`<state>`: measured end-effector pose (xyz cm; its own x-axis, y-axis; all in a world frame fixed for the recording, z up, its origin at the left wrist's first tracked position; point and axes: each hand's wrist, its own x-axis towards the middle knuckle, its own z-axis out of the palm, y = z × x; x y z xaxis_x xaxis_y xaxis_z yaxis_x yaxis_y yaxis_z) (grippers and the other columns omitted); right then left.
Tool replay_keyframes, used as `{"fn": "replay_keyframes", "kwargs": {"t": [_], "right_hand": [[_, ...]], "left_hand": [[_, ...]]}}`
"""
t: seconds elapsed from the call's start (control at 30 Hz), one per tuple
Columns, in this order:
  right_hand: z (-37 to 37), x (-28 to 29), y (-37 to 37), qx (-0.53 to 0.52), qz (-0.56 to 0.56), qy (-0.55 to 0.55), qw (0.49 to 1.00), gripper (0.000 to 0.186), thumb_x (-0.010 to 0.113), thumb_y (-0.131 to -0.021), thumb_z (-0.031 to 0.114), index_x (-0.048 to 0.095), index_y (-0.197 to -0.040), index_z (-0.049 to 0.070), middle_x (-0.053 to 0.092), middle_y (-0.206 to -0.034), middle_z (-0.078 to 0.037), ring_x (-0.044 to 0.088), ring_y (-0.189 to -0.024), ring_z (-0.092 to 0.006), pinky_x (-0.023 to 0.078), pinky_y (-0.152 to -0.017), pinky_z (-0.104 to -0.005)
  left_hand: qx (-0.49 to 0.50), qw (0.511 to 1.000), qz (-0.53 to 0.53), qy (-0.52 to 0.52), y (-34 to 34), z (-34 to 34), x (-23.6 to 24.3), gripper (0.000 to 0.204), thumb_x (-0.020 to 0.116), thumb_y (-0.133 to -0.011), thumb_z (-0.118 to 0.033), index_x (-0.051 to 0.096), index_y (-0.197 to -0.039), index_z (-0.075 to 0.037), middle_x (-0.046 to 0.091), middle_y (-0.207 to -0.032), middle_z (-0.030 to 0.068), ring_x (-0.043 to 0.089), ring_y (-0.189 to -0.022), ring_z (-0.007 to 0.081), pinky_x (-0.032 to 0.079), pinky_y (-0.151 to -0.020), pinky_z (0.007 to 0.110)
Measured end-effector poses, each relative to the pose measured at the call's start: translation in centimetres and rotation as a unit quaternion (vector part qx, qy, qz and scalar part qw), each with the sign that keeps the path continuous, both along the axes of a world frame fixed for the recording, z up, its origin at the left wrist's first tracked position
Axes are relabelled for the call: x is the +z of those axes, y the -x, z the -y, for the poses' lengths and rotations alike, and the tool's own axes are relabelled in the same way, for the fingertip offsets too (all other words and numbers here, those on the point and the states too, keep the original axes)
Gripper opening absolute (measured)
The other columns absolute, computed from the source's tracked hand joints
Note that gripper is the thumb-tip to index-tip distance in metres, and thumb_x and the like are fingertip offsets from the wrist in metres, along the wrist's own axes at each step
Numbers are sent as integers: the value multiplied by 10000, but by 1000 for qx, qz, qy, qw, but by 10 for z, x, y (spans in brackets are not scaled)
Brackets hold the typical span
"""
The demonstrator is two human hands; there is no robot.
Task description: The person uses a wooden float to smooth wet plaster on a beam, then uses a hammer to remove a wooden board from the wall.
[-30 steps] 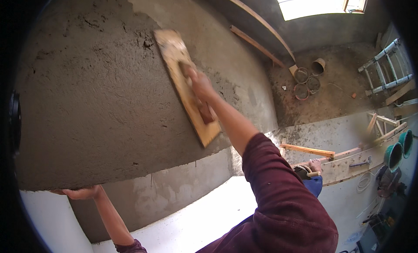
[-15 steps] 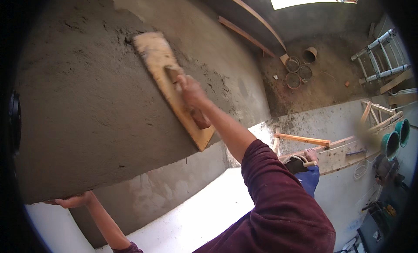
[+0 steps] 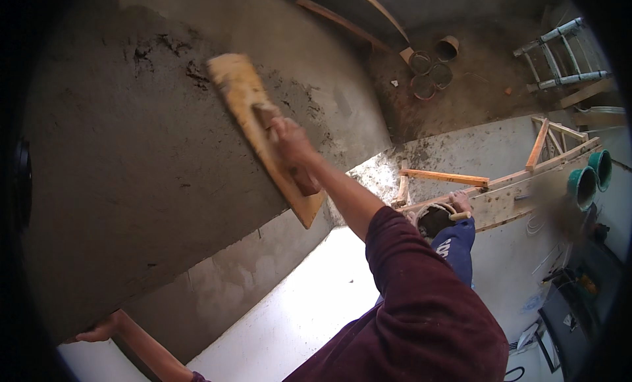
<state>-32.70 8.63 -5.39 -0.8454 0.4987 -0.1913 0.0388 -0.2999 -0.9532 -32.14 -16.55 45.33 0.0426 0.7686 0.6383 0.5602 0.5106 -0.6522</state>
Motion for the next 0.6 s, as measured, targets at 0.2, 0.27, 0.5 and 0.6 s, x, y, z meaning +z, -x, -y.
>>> {"fn": "replay_keyframes", "kwargs": {"t": [0.2, 0.27, 0.5, 0.6], "right_hand": [[64, -60, -96, 61, 111, 49, 991, 583, 352, -1005, 468, 567, -1195, -39, 641, -993, -212, 598, -974, -254, 443, -877, -390], [67, -38, -93, 39, 42, 34, 998, 560, 361, -1008, 457, 574, -1169, -36, 637, -998, -206, 596, -964, -262, 444, -876, -391], [-27, -21, 25, -7, 37, 49, 998, 535, 357, -1012, 442, 576, -1067, -43, 626, -986, -207, 594, -930, -286, 444, -868, -382], [-5, -73, -9, -5, 50, 65, 997, 546, 352, -1004, 443, 586, -1060, -47, 631, -993, -216, 604, -952, -302, 443, -873, -393]], "left_hand": [[13, 999, -26, 24, -7, -11, -11, 965, 663, -854, -518, 144, -1495, -17, 366, -1428, 223, 522, -1238, 333, 486, -1010, 442], [35, 992, -92, 73, -7, -9, -10, 998, 649, -840, -569, 138, -1500, -22, 350, -1445, 229, 514, -1249, 339, 488, -998, 441], [74, 966, -210, 128, 5, 39, 5, 1037, 581, -834, -641, 91, -1510, -27, 264, -1492, 244, 407, -1314, 392, 432, -1020, 504], [59, 964, -216, 144, 4, 39, 14, 1021, 551, -855, -632, 72, -1507, -9, 234, -1501, 251, 368, -1327, 412, 403, -1031, 529]]}}
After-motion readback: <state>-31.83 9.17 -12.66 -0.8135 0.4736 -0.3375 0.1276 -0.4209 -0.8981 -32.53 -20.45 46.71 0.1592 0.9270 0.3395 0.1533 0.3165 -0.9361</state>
